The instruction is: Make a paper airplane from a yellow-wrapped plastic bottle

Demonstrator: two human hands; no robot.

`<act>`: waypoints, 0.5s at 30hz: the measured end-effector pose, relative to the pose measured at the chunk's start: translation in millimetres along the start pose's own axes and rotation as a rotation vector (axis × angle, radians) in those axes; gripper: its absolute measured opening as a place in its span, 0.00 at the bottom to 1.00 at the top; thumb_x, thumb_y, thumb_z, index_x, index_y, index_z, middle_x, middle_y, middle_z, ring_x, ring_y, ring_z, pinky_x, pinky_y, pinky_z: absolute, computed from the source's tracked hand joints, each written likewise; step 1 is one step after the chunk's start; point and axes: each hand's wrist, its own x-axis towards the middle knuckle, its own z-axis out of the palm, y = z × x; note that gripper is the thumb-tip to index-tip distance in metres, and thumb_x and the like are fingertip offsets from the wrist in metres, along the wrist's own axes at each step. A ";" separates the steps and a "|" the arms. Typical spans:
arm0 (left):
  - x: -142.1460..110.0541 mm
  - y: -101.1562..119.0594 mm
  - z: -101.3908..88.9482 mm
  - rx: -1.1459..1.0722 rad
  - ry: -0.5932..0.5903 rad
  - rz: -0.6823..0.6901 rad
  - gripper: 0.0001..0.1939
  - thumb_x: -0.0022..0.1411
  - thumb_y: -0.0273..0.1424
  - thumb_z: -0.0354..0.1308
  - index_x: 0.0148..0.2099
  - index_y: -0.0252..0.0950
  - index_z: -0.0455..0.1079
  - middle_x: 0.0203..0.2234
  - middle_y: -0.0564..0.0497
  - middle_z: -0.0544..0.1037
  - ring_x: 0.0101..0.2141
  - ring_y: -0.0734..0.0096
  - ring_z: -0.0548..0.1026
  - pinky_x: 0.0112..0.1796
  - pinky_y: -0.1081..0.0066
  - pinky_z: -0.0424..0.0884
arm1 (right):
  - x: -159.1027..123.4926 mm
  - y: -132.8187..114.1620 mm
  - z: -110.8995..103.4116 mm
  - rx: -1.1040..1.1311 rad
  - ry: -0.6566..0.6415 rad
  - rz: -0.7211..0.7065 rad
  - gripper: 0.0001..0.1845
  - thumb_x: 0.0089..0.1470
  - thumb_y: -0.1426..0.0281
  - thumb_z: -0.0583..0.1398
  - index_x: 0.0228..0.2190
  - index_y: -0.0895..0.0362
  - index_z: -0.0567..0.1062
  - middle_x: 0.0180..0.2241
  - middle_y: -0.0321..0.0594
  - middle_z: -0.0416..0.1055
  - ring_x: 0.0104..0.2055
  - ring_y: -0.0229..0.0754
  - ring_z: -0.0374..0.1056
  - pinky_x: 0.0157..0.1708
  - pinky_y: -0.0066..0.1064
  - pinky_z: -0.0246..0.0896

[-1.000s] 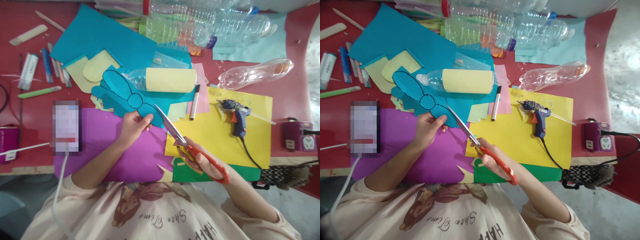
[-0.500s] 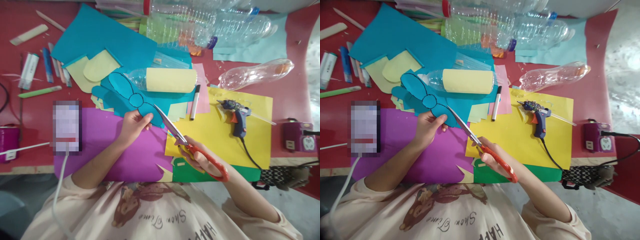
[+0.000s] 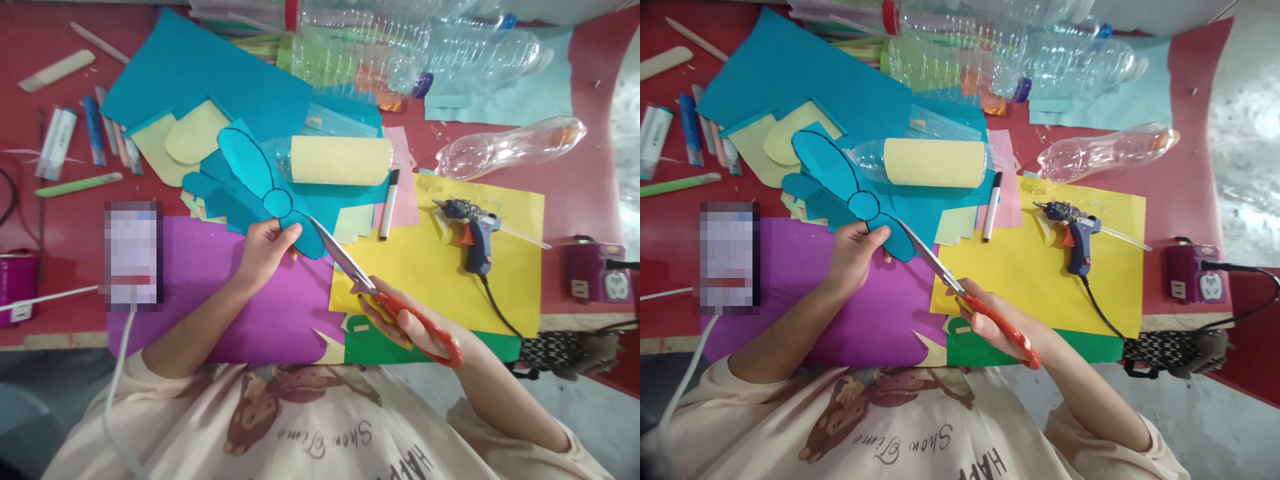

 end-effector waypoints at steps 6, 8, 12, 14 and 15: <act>-1.7 0.4 1.3 0.002 -0.029 -0.031 0.15 0.51 0.38 0.60 0.18 0.36 0.67 0.12 0.54 0.72 0.15 0.77 0.68 0.20 0.75 0.65 | 1.3 0.1 1.8 0.114 -0.068 -0.032 0.42 0.54 0.34 0.47 0.53 0.55 0.64 0.25 0.30 0.55 0.22 0.34 0.47 0.23 0.30 0.49; -1.6 -0.5 1.3 0.011 -0.032 -0.039 0.15 0.51 0.38 0.60 0.18 0.36 0.67 0.12 0.54 0.72 0.15 0.77 0.68 0.20 0.75 0.65 | 2.6 -0.7 3.8 0.142 -0.062 -0.023 0.42 0.54 0.35 0.47 0.52 0.56 0.64 0.23 0.28 0.53 0.21 0.33 0.45 0.23 0.30 0.49; -2.1 -0.2 0.8 0.039 -0.039 -0.041 0.16 0.51 0.39 0.60 0.18 0.36 0.66 0.12 0.54 0.71 0.16 0.77 0.69 0.21 0.75 0.64 | 6.5 -3.6 8.6 0.228 -0.044 -0.005 0.38 0.53 0.35 0.49 0.46 0.54 0.64 0.23 0.26 0.51 0.19 0.30 0.42 0.19 0.28 0.44; -2.4 0.5 0.5 0.054 -0.049 -0.046 0.18 0.51 0.40 0.61 0.17 0.36 0.64 0.12 0.54 0.71 0.16 0.76 0.69 0.21 0.75 0.64 | 7.9 -4.1 10.2 0.241 -0.051 0.001 0.37 0.53 0.34 0.49 0.45 0.54 0.63 0.23 0.26 0.51 0.18 0.29 0.42 0.17 0.27 0.41; -2.5 0.8 0.4 0.059 -0.052 -0.050 0.18 0.51 0.40 0.61 0.17 0.36 0.64 0.12 0.54 0.71 0.16 0.76 0.69 0.20 0.75 0.64 | 8.2 -3.9 10.7 0.238 -0.051 0.006 0.37 0.53 0.35 0.49 0.45 0.53 0.63 0.23 0.26 0.51 0.18 0.29 0.42 0.16 0.26 0.40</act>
